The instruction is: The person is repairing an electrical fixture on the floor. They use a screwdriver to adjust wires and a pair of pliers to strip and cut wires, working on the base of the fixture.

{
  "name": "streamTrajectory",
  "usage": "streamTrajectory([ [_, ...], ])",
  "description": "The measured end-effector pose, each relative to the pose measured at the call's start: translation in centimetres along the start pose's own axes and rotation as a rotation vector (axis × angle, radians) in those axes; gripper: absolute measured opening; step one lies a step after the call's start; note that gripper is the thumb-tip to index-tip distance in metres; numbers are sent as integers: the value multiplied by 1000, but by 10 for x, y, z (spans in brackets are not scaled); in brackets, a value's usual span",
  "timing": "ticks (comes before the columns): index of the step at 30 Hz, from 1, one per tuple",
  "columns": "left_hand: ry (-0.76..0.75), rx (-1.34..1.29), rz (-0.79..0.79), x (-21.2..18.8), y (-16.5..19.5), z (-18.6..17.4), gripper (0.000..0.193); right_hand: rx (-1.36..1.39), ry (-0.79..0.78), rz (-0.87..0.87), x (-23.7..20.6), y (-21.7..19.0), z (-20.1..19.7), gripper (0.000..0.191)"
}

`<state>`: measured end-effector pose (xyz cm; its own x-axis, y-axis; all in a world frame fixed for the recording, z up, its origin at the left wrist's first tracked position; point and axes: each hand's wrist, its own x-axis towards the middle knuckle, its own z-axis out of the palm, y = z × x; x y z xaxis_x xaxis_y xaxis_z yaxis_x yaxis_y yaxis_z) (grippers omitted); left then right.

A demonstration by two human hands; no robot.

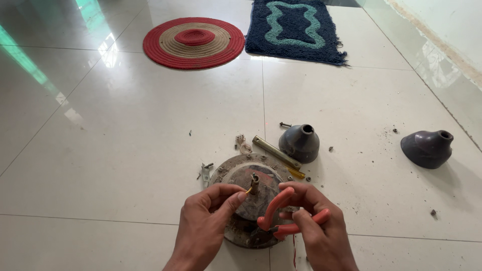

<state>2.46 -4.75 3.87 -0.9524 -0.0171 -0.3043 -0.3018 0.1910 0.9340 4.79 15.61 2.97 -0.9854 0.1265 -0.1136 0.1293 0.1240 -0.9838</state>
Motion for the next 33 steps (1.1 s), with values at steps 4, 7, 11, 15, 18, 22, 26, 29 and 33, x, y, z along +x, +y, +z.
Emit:
streamTrajectory([
  [4, -164, -205, 32, 4, -3, 2, 38, -160, 7, 114, 4, 2, -6, 28],
  [7, -243, -275, 35, 4, -3, 4, 49, -132, -28, 141, 6, 2, -7, 26],
  [11, -217, -317, -33, 4, -1, 4, 52, -96, -58, 145, 5, 6, -4, 26],
  [15, -223, -418, -6, 5, 0, 5, 54, -143, -164, 84, 3, 13, -3, 24],
  [18, -244, -292, 103, 2, 2, 4, 55, -2, -280, 17, 2, 21, -2, 28],
  [22, -240, -88, 138, -5, 6, 4, 67, 12, -239, 97, 0, 32, 0, 33],
  [26, -226, 63, 178, -9, 13, 3, 74, -17, -235, 49, 0, 38, 2, 34],
  [29, -221, 153, 245, -10, 15, 0, 72, 12, -189, 128, 2, 38, 1, 37],
  [33, -174, 270, 419, -13, 11, -2, 60, 125, -45, 361, 8, 37, -1, 39],
])
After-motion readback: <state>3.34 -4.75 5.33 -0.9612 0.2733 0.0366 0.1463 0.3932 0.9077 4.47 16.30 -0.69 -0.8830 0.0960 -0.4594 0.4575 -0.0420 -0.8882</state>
